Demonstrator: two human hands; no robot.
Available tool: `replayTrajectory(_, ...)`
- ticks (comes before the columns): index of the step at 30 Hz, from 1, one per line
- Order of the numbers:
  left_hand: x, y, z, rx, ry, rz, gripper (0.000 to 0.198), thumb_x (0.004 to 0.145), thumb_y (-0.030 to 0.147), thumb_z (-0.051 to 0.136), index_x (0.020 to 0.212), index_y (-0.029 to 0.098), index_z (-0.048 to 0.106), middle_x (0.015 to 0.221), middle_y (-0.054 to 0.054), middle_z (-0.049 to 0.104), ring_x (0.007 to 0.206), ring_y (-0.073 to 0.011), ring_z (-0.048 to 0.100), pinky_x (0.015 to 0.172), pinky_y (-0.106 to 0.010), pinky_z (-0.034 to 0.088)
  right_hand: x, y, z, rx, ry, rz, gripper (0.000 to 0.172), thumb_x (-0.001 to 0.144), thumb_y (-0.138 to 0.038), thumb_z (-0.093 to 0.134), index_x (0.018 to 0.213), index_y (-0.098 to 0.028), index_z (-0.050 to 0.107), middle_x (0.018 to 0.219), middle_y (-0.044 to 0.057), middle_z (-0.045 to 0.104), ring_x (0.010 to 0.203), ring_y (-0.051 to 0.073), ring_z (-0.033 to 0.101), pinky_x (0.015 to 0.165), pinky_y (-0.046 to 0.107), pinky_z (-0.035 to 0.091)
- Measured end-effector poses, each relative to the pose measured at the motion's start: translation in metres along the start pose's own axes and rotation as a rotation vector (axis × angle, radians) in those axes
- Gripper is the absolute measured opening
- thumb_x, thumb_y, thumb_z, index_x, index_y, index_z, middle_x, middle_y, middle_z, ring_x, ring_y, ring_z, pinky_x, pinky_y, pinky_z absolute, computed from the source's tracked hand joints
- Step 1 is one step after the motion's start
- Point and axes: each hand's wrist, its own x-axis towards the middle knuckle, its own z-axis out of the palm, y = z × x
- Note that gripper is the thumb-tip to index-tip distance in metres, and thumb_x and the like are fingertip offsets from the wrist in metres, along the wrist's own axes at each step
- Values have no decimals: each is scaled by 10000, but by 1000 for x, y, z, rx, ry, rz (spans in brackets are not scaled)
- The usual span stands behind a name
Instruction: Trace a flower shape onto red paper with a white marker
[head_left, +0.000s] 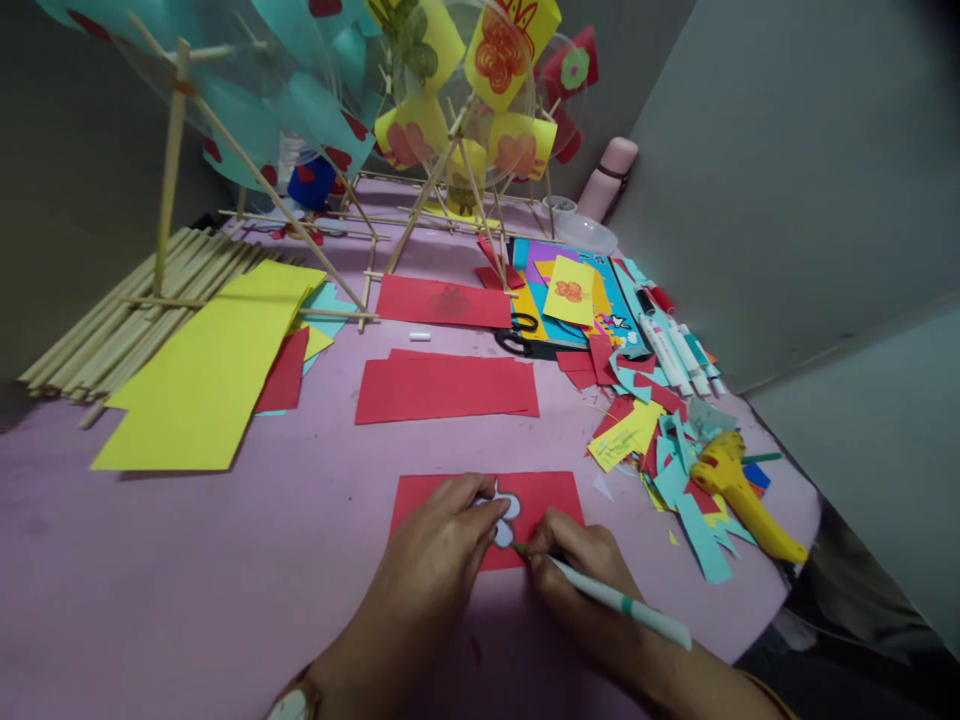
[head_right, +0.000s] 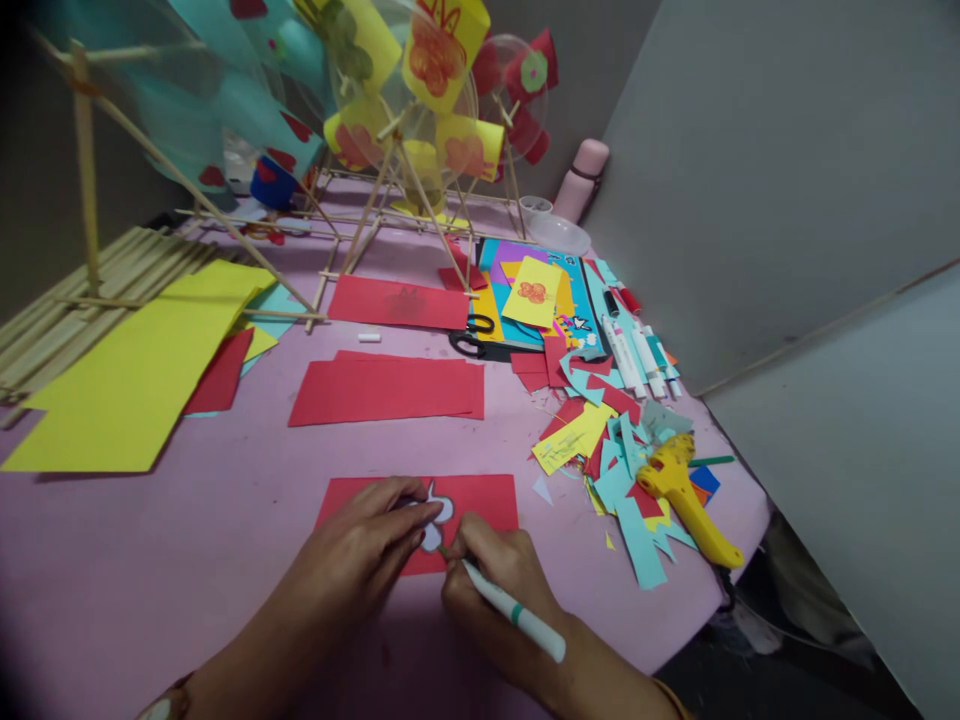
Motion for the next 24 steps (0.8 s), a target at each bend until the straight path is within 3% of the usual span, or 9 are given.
replayTrajectory(17, 1, 1, -1, -1, 7, -9, 256, 877, 104, 479, 1016, 235, 651, 1004, -43, 616, 934, -194, 580, 754, -304, 486, -2, 2, 1, 55, 18, 68, 95, 712, -195, 395, 626, -233, 397, 460, -85, 332, 390, 95, 303, 381, 203, 242)
replayTrajectory(24, 1, 0, 0, 2, -13, -11, 269, 884, 105, 471, 1044, 239, 641, 1039, -48, 606, 953, -205, 576, 767, -318, 481, -3, 6, 1, 131, 67, 64, 74, 680, -180, 399, 631, -231, 420, 472, -77, 386, 387, 96, 339, 388, 203, 282)
